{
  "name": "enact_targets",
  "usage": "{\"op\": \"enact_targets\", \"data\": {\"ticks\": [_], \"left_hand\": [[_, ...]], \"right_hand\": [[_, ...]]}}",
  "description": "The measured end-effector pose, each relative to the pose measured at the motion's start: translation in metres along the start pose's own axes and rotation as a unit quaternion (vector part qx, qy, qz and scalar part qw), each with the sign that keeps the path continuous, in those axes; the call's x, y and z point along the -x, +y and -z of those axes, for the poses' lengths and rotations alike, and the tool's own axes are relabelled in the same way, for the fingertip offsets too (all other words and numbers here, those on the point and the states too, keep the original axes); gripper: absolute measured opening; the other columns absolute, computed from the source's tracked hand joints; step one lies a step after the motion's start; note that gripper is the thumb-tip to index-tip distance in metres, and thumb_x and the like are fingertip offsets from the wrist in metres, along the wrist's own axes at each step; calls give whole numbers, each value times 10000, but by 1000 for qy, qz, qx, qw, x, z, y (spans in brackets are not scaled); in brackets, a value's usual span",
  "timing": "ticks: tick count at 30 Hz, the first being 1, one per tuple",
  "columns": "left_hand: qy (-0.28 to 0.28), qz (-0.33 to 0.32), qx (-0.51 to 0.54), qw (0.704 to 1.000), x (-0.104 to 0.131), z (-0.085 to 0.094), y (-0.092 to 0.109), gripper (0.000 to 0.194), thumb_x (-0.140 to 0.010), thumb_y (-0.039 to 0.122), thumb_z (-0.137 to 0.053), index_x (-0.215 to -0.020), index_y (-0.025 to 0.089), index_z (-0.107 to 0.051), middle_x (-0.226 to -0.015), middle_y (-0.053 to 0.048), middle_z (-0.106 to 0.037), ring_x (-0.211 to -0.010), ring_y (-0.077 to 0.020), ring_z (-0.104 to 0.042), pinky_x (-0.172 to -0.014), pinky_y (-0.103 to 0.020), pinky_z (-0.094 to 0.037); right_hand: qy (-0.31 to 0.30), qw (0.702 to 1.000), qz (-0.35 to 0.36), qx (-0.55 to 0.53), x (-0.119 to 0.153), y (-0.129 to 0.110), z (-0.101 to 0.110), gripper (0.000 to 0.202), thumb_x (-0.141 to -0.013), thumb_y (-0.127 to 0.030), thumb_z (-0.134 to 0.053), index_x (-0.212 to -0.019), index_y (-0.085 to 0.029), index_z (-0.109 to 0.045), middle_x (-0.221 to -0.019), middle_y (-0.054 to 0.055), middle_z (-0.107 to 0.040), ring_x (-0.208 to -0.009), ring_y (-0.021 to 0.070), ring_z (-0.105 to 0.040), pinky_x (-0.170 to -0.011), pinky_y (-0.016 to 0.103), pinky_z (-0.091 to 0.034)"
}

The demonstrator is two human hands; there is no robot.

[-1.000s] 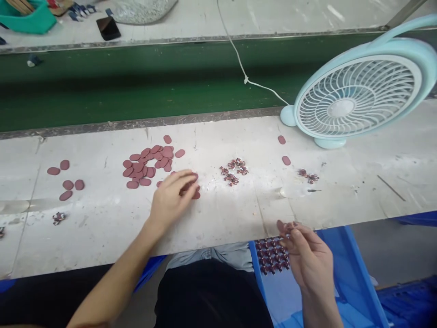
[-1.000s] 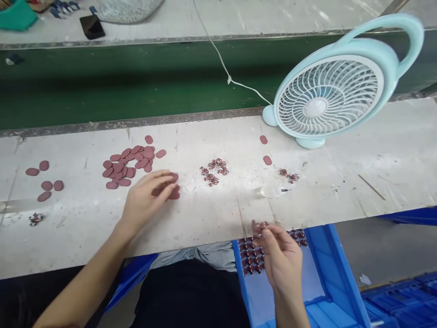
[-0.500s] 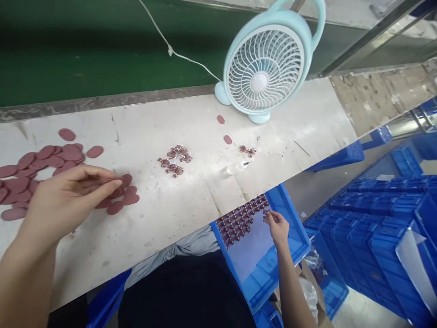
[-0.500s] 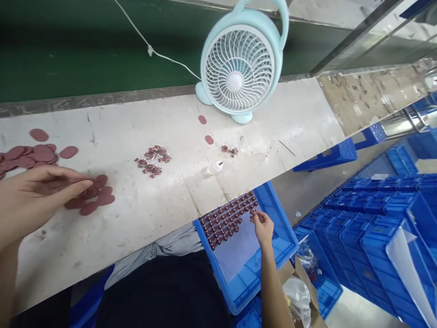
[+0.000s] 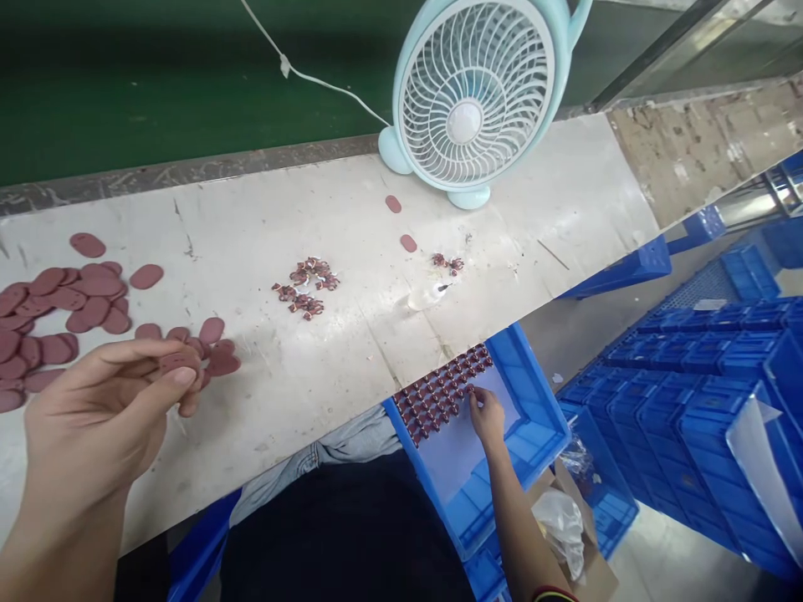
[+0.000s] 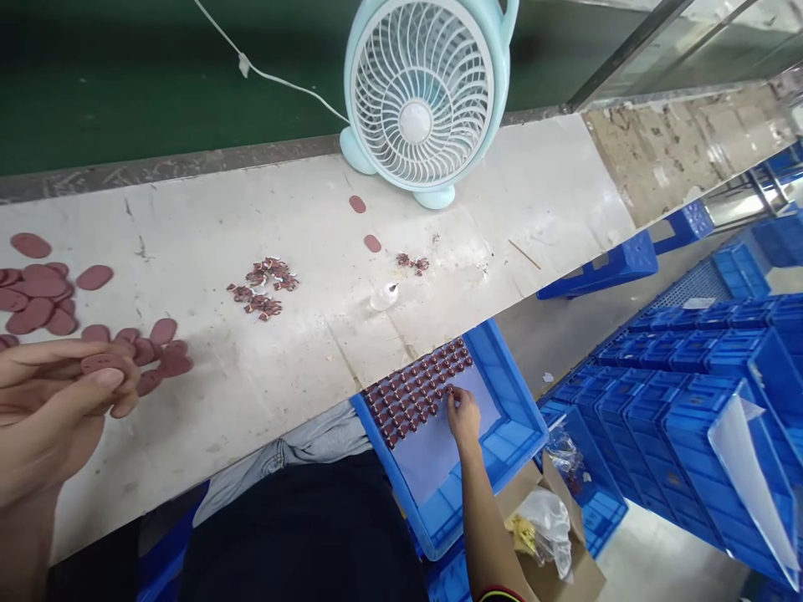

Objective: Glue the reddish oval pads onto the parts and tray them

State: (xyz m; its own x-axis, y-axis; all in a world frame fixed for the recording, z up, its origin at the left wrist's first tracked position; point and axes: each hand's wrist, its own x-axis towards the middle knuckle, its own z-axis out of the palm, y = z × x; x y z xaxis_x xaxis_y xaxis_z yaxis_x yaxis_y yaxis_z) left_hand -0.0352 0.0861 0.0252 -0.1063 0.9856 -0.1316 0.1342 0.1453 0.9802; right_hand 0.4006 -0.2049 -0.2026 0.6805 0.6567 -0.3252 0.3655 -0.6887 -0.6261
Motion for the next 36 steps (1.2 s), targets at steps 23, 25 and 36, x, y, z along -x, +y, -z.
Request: {"op": "enact_targets", "data": {"ticks": [23, 25, 36], "left_hand": [[-127, 364, 308, 870, 52, -10, -38, 191, -647, 186, -902, -765, 225, -757, -838, -23, -775, -672, -125, -722, -355, -68, -447], [-85, 371, 315, 869, 55, -20, -39, 200, -685, 145, -874, -834, 214, -759, -871, -21, -776, -719, -108, -739, -479, -68, -528], [-171, 409, 257, 859, 85, -36, -17, 592, -901, 241, -659, -1465, 323, -499, -1402, -87, -659, -1345, -256, -570, -1056, -330, -510]], "right_hand": [[101, 967, 134, -191, 33, -214, -2, 196, -980, -373, -590, -999, -190, -657, -689, -10, -665, -534, 135, -610, -512, 262, -516], [40, 962, 180, -203, 51, -251, -8, 121, -985, -300, -578, -1011, -214, -659, -669, -23, -663, -507, 125, -598, -494, 248, -507], [-199, 844, 498, 19, 107, -343, -64, 273, -924, -275, -649, -1188, -223, -697, -1342, 129, -551, -1384, 296, -407, -1166, 491, -432]]}}
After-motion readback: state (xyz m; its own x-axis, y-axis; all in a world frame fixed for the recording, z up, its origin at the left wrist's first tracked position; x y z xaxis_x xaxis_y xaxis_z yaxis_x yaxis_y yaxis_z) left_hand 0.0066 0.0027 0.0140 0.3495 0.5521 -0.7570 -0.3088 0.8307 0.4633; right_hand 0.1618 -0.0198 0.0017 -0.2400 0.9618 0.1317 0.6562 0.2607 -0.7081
